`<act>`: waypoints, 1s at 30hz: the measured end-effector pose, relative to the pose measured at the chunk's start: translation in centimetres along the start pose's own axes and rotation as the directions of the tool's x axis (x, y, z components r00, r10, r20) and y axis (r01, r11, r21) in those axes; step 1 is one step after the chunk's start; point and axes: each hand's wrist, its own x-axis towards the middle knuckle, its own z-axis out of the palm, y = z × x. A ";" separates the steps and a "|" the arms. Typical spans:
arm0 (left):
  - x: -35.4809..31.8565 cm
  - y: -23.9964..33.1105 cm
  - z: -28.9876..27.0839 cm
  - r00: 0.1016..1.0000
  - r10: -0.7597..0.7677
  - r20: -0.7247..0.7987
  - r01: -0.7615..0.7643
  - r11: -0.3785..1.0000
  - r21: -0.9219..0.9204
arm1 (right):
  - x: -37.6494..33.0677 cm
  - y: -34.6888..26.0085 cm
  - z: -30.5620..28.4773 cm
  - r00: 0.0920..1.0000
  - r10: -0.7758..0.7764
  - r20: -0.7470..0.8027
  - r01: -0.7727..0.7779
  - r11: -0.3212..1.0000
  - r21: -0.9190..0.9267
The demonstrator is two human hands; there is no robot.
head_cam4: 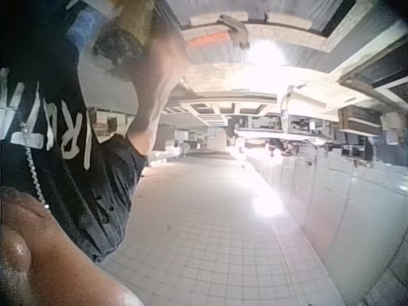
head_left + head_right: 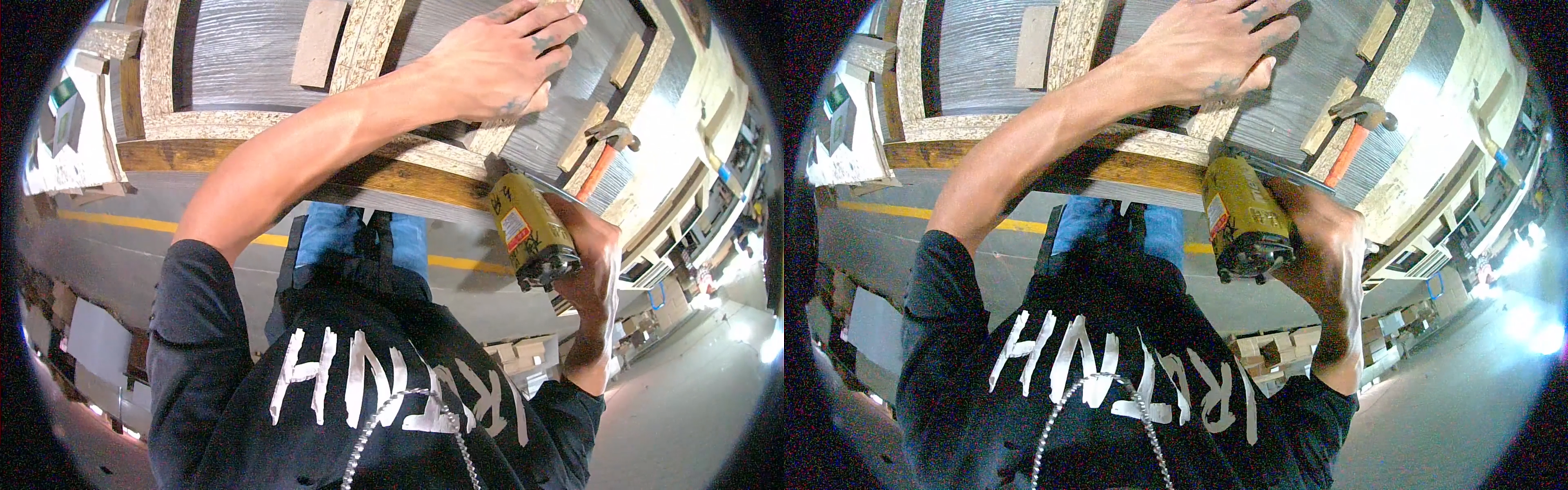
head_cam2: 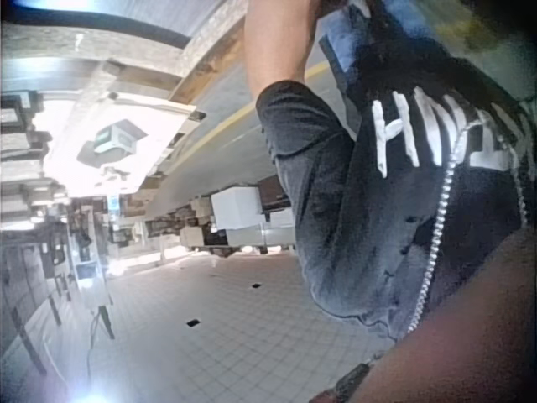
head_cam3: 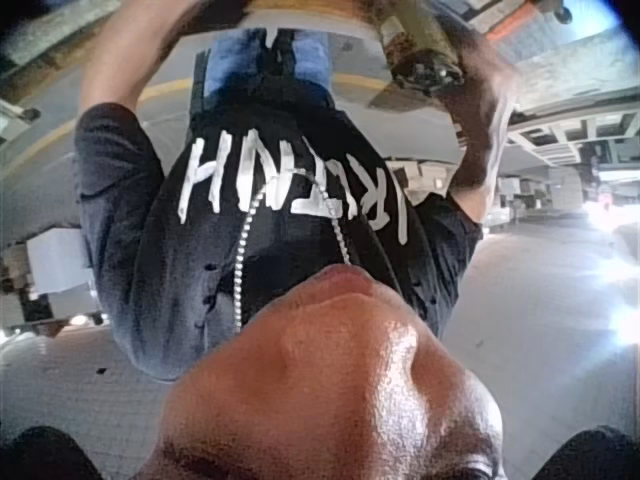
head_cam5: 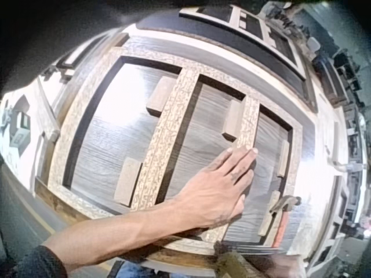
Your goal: Assembling a wooden furniture frame by aligning components and securing them with a pneumatic staple gun.
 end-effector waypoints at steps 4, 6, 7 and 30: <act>0.0 -0.1 0.1 1.000 -0.005 0.004 0.005 1.000 -0.017 | 0.0 0.4 0.4 0.999 -0.030 -0.022 0.028 0.997 -0.072; 0.1 0.0 0.0 1.000 0.000 0.008 0.000 1.000 -0.006 | -0.1 0.4 0.4 0.999 -0.033 -0.043 0.032 0.999 -0.039; 0.1 0.0 -0.1 1.000 -0.002 0.015 0.002 1.000 -0.011 | -0.1 0.5 0.4 0.999 -0.033 -0.043 0.032 0.999 -0.039; -0.1 -0.2 0.3 0.999 0.014 -0.038 -0.015 1.000 -0.021 | 0.5 -0.3 0.0 0.998 0.044 0.037 -0.043 0.999 -0.013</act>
